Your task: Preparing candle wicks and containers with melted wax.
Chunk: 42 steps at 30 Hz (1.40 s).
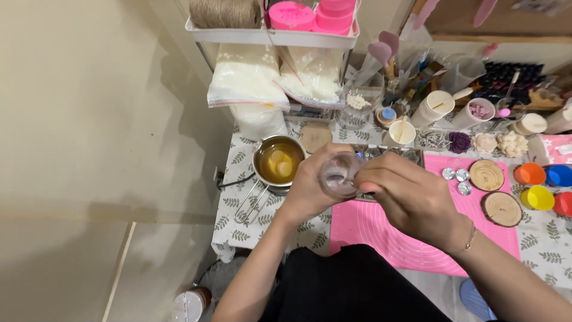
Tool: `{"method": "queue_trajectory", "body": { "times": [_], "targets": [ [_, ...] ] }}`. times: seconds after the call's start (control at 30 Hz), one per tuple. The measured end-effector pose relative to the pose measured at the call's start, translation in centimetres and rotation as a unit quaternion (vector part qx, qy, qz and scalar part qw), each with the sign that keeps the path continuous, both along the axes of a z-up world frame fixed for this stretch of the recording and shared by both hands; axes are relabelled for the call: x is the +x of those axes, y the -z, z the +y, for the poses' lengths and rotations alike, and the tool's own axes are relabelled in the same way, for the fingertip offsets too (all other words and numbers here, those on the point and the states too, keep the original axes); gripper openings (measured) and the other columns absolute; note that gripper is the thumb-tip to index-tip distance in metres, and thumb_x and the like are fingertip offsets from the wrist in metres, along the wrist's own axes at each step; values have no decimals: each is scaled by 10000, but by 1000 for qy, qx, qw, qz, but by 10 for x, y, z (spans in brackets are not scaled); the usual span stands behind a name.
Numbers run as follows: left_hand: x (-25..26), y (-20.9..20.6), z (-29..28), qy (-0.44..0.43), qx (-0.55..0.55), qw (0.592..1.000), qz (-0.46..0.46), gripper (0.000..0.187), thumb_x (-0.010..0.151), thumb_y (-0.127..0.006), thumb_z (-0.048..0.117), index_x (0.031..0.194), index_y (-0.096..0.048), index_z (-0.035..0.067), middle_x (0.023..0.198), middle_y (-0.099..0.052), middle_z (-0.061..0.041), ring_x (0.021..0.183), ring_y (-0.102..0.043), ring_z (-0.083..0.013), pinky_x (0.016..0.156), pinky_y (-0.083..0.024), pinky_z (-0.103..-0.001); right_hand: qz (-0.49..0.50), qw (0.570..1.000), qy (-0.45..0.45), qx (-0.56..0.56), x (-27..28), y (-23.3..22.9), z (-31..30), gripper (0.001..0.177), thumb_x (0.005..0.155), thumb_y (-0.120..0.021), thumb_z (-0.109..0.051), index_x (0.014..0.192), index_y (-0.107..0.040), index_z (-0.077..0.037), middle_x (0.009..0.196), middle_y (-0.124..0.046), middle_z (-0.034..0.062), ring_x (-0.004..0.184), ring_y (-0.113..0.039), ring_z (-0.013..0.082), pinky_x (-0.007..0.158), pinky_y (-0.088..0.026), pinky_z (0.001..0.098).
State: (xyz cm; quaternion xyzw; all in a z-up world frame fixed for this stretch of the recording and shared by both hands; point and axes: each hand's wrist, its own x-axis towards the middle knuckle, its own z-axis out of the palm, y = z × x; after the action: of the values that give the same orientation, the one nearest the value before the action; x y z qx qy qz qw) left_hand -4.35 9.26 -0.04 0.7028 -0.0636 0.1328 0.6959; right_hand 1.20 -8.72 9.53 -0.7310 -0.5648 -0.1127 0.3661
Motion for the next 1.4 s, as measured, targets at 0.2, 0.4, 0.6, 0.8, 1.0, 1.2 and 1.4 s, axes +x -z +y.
{"method": "queue_trajectory", "body": {
  "times": [0.2, 0.4, 0.6, 0.8, 1.0, 1.2, 1.4],
  "targets": [
    [2, 17, -6, -59, 50, 996, -47, 566, 773, -888, 90, 1251, -586, 115, 1104, -695, -28, 1027, -697, -149, 931, -566, -284, 75, 994, 75, 16, -4, 28, -15, 48, 953, -669, -38, 975, -687, 1, 933, -700, 94, 830, -720, 222, 731, -580, 312],
    [9, 21, -28, -51, 13, 994, -98, 534, 843, -884, 52, 1268, -568, 113, 1159, -723, -33, 1084, -713, -147, 974, -577, -279, 4, 985, 166, 55, -5, 32, -25, 79, 1007, -630, -55, 1017, -689, -5, 987, -712, 112, 892, -717, 252, 795, -577, 336],
    [12, 40, -48, -95, -28, 992, -79, 548, 849, -849, 19, 1297, -541, 92, 1157, -724, -38, 1062, -716, -122, 950, -580, -272, 17, 987, 146, 69, 1, 43, -23, 96, 1032, -631, -88, 1009, -663, 0, 964, -691, 110, 867, -706, 257, 764, -570, 335],
    [9, 59, -57, -89, -82, 991, -63, 600, 800, -861, 2, 1302, -540, 75, 1112, -645, -34, 1022, -637, -115, 925, -548, -277, 77, 987, 133, 51, 0, 50, -21, 117, 1021, -618, -87, 972, -669, 6, 926, -703, 113, 771, -707, 222, 674, -572, 308],
    [11, 76, -58, -91, -46, 991, -84, 504, 804, -883, 84, 1204, -575, 89, 1079, -656, -28, 988, -657, -125, 871, -559, -272, 63, 995, 75, 34, 5, 55, -21, 94, 999, -635, -80, 1013, -656, 10, 964, -698, 122, 805, -715, 236, 677, -580, 297],
    [0, 101, -62, -110, 7, 994, -25, 384, 892, -847, 136, 1186, -602, 117, 1044, -665, -4, 922, -665, -94, 834, -574, -251, 157, 983, 89, -17, 5, 53, -16, 55, 953, -627, -36, 963, -679, -21, 847, -676, 102, 668, -679, 243, 601, -537, 327],
    [-2, 94, -71, -104, -37, 993, -36, 465, 789, -873, 101, 1184, -629, 90, 1092, -669, -35, 946, -657, -109, 833, -567, -264, 196, 973, 80, -90, 11, 49, -10, 73, 932, -640, -39, 945, -701, -1, 758, -624, 126, 607, -626, 298, 559, -505, 372]
  ]
}}
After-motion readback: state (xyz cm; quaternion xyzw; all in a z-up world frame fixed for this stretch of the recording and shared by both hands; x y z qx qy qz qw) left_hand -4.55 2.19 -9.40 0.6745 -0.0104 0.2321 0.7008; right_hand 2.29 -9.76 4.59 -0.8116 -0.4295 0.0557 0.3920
